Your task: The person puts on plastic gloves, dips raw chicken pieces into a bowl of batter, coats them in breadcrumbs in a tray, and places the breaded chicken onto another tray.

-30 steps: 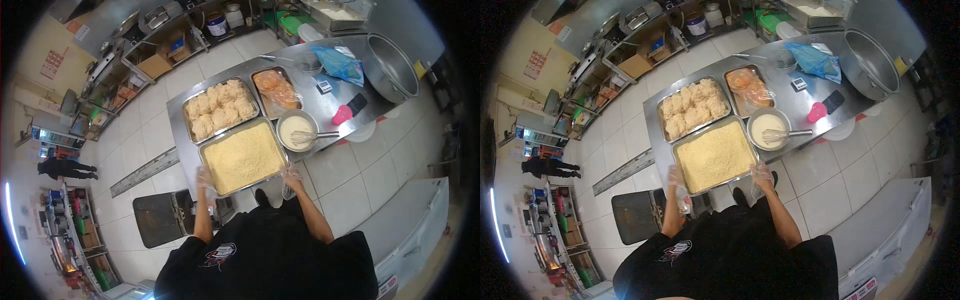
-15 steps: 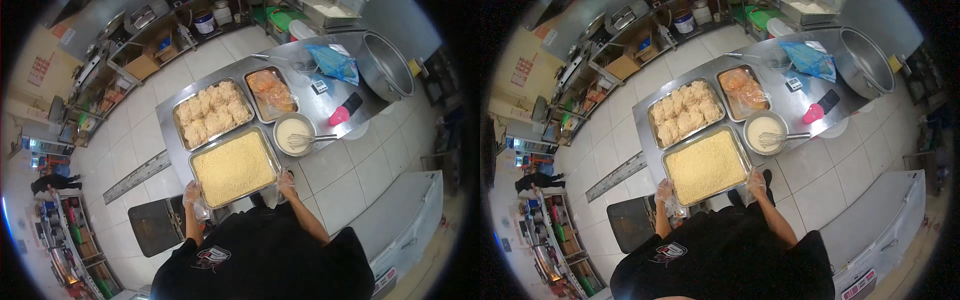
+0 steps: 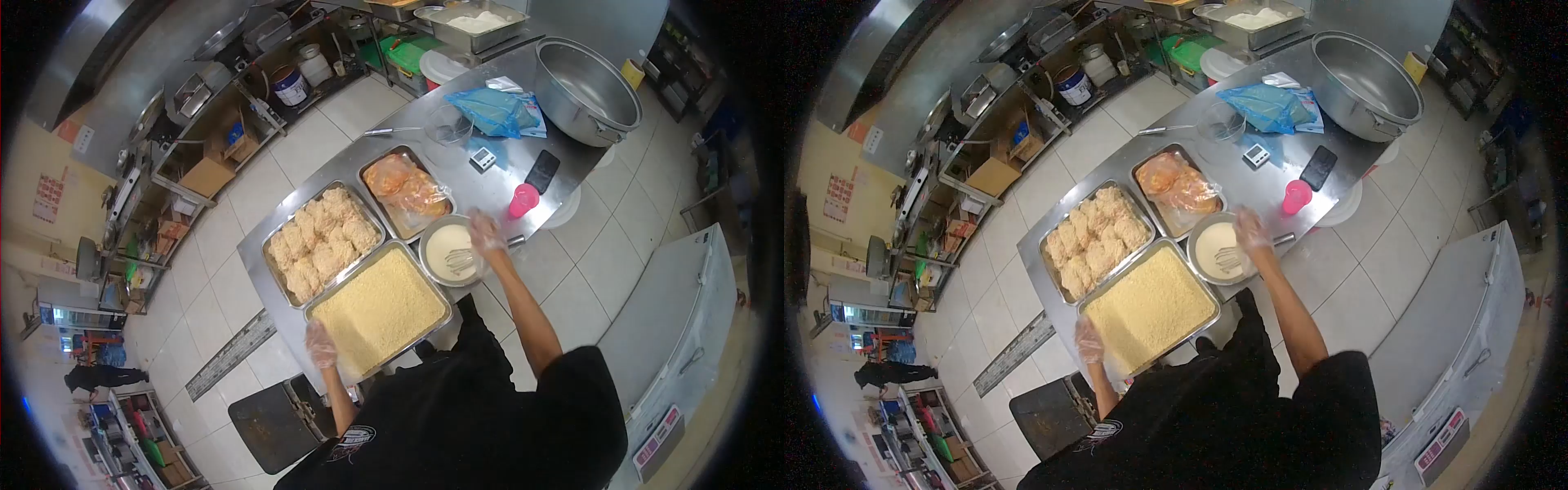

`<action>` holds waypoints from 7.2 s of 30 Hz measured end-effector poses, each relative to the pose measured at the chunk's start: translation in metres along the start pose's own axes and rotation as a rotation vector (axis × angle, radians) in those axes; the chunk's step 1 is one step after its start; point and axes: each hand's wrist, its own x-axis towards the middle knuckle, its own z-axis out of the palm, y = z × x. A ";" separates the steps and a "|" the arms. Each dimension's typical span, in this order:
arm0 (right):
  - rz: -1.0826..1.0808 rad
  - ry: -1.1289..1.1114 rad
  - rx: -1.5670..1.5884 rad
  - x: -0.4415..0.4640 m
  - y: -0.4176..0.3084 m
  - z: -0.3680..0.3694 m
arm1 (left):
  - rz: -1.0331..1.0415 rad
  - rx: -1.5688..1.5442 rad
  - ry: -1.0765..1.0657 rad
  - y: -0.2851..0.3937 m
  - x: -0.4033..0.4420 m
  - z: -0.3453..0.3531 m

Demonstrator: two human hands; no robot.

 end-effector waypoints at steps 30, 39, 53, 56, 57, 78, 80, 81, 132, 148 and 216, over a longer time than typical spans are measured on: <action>-0.659 -0.468 0.537 0.220 -0.034 0.105 | -0.632 -1.598 -0.373 0.231 0.313 0.084; -0.496 -0.819 0.431 0.187 -0.027 0.127 | -0.058 -0.641 -0.070 0.297 0.262 0.039; -0.852 -0.187 0.147 0.073 0.022 0.032 | -0.291 -0.881 -0.119 0.282 0.221 0.077; -0.721 -0.622 0.157 0.078 -0.014 0.045 | -0.356 -0.953 -0.177 0.285 0.224 0.068; -0.733 -0.608 0.155 0.081 -0.020 0.055 | -0.348 -0.949 -0.161 0.283 0.225 0.067; -1.117 -0.685 0.012 0.115 -0.044 0.056 | -0.724 -1.265 -0.339 0.296 0.089 -0.001; -1.063 -0.771 0.007 0.114 -0.039 0.062 | -0.747 -1.308 -0.314 0.304 0.104 -0.008; -1.017 -0.720 0.058 0.108 -0.033 0.078 | -0.779 -1.346 -0.296 0.309 0.113 -0.012; -0.658 -0.311 1.765 0.001 -0.115 -0.309 | 0.091 -2.376 0.064 0.399 0.172 -0.282; -0.318 -0.352 1.786 0.017 -0.099 -0.273 | -0.095 -2.382 -0.137 0.385 0.195 -0.222; -0.165 0.083 0.184 -0.079 -0.075 -0.021 | -0.672 -1.237 -0.200 0.013 -0.104 -0.077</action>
